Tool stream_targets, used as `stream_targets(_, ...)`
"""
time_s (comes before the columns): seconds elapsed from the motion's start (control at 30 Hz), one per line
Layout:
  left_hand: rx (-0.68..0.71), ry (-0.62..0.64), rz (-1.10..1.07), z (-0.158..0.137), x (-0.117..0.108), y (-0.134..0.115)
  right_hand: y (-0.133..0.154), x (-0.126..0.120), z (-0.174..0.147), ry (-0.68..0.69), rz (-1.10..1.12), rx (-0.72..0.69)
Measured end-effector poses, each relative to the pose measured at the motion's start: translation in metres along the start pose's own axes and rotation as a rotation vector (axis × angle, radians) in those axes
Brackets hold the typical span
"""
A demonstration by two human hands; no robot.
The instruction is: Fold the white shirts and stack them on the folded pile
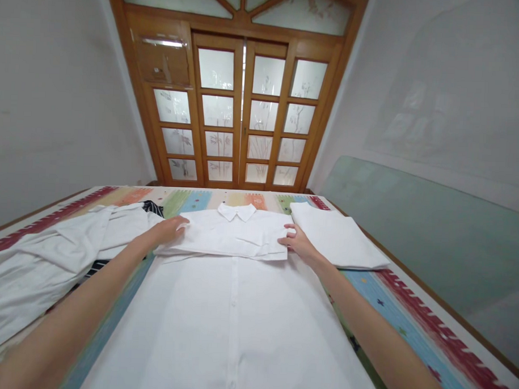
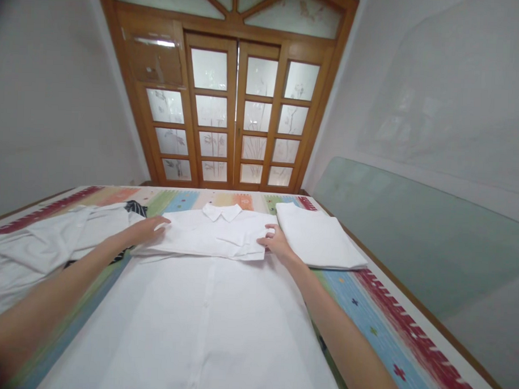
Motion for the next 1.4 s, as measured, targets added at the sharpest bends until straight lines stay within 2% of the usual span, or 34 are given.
stream_targets(0.17, -0.005, 0.051, 0.03, 0.029, 0.021, -0.015, 0.0, -0.007, -0.001, 0.062, -0.095, -0.058)
stream_targets(0.33, -0.006, 0.033, 0.077, 0.039, 0.024, -0.014, -0.008, -0.019, 0.003, 0.081, -0.19, -0.109)
stream_targets(0.43, -0.032, -0.011, 0.065, 0.043, 0.02, -0.008, -0.01, -0.021, 0.007, 0.098, -0.184, -0.108)
stream_targets(0.57, -0.146, -0.149, -0.019, 0.048, 0.009, 0.004, -0.01, -0.021, 0.022, 0.06, -0.233, -0.166)
stream_targets(0.7, -0.278, -0.24, -0.084, 0.048, -0.001, 0.019, -0.012, -0.024, 0.043, -0.041, -0.367, -0.234)
stream_targets(0.87, -0.359, -0.218, -0.091, 0.045, 0.003, 0.023, -0.021, -0.03, 0.06, -0.103, -0.631, -0.17)
stream_targets(1.1, -0.433, -0.271, -0.1, 0.036, 0.02, 0.009, -0.032, -0.027, 0.052, -0.017, -0.972, -0.168)
stream_targets(1.23, -0.468, -0.224, -0.079, 0.03, 0.029, 0.006, -0.034, -0.021, 0.046, -0.011, -1.043, -0.201)
stream_targets(1.4, -0.456, -0.299, -0.054, 0.021, 0.029, 0.0, -0.033, -0.016, 0.04, -0.063, -1.057, -0.245)
Point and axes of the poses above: each hand's wrist, its own z-axis towards the middle knuckle, its own x-axis out of the palm, y = z × x, the point moved 3 cm from there along z, towards the middle knuckle, and after that the axes turned 14 degrees about -x, right-handed, at the moved point
